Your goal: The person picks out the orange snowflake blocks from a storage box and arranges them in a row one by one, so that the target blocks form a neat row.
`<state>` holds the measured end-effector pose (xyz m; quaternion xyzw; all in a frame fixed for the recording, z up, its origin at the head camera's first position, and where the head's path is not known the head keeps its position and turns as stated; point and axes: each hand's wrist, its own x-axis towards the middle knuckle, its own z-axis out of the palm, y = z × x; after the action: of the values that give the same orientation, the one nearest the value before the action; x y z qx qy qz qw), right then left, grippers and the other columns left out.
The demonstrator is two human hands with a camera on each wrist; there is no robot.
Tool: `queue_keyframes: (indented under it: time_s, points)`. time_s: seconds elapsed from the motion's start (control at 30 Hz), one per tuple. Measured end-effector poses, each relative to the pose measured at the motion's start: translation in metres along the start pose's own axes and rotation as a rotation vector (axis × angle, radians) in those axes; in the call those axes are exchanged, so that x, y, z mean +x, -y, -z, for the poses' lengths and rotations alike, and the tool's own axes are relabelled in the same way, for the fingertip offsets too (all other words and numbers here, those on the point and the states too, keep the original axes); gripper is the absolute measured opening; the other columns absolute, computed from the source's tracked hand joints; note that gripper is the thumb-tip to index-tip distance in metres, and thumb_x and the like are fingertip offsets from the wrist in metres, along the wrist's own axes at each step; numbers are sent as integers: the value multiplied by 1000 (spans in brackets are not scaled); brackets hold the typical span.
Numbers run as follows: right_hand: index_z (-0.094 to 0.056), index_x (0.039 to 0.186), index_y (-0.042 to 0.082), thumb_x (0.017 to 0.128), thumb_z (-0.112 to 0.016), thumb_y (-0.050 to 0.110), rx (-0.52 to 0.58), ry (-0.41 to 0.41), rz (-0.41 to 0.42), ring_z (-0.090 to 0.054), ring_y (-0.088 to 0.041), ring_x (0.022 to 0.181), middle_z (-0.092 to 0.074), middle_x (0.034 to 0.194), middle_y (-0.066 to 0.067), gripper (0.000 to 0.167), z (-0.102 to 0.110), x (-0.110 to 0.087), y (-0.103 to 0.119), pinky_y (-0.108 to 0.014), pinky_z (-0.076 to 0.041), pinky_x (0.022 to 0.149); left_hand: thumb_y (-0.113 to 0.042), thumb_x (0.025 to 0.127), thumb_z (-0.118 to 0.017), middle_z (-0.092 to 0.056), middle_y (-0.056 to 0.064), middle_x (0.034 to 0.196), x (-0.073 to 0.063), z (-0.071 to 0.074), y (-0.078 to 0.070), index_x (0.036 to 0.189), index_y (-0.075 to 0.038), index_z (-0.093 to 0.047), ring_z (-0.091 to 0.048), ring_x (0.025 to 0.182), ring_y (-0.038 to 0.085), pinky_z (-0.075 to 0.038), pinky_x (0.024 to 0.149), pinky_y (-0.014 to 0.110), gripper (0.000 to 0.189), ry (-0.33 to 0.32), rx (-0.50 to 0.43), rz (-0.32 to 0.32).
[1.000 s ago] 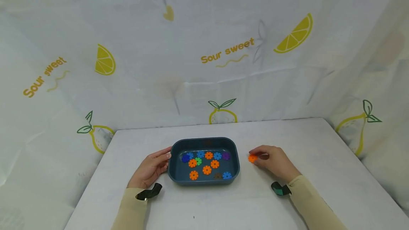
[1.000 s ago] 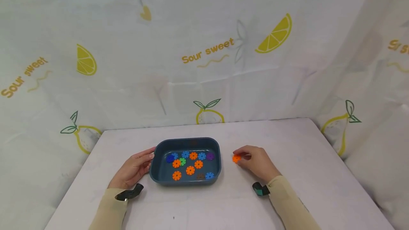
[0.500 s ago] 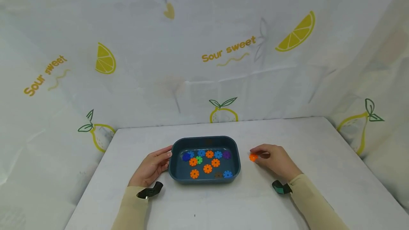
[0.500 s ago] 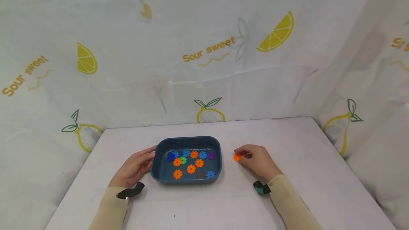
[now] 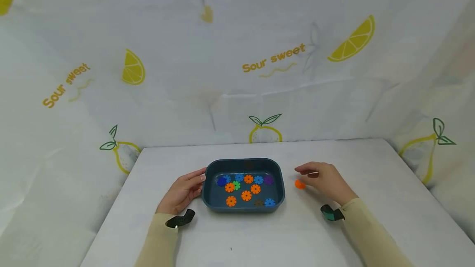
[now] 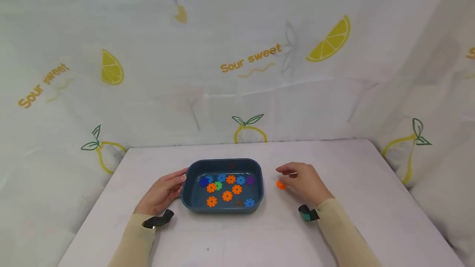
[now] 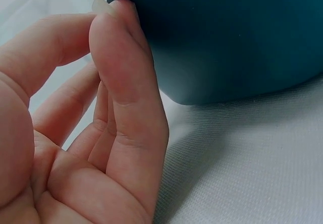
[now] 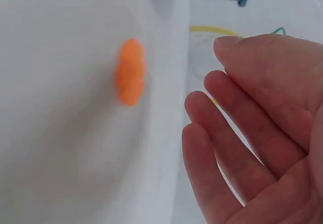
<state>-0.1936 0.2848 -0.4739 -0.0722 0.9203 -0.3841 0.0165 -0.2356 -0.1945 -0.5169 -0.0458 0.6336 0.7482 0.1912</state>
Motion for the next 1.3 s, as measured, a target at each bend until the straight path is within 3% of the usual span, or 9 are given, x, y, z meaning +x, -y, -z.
queue_keyframes:
  time_s: [0.2,0.37,0.73,1.0,1.3]
  points:
    - [-77,132,16,101,-78,24,-1,35,98,-74,-35,119,-77,132,-11,32,0,25,32,-52,-62,100,-22,101,-78,-78,-2,104,1,3,2,153,-7,-61,-66,81,9,-58,74,19,56,0,20,-16]
    - [-78,130,14,100,-79,20,-1,88,170,-74,-30,117,-78,129,-8,31,-9,45,64,-50,-62,101,-23,101,-78,-78,-2,103,2,2,5,152,-8,-63,-66,80,9,-58,74,19,55,-1,26,-17]
    - [-79,128,15,99,-80,14,-20,353,281,-74,-18,115,-79,125,0,30,-53,83,126,-44,-60,104,-25,100,-80,-78,0,101,3,-3,1,149,-12,-66,-65,81,10,-58,76,20,53,-8,39,-19]
    - [-80,126,12,98,-81,10,-149,494,326,-72,-16,107,-79,121,-3,29,-97,98,143,-39,-62,97,-26,99,-81,-77,-1,101,5,-5,1,149,-12,-66,-65,82,10,-58,76,20,54,6,42,-28]
    - [-82,122,13,95,-84,13,-237,535,352,-72,-13,104,-80,117,0,27,-124,105,152,-40,-61,100,-25,98,-82,-76,0,100,2,1,-1,147,-15,-69,-64,81,10,-58,75,20,51,-13,26,-21]
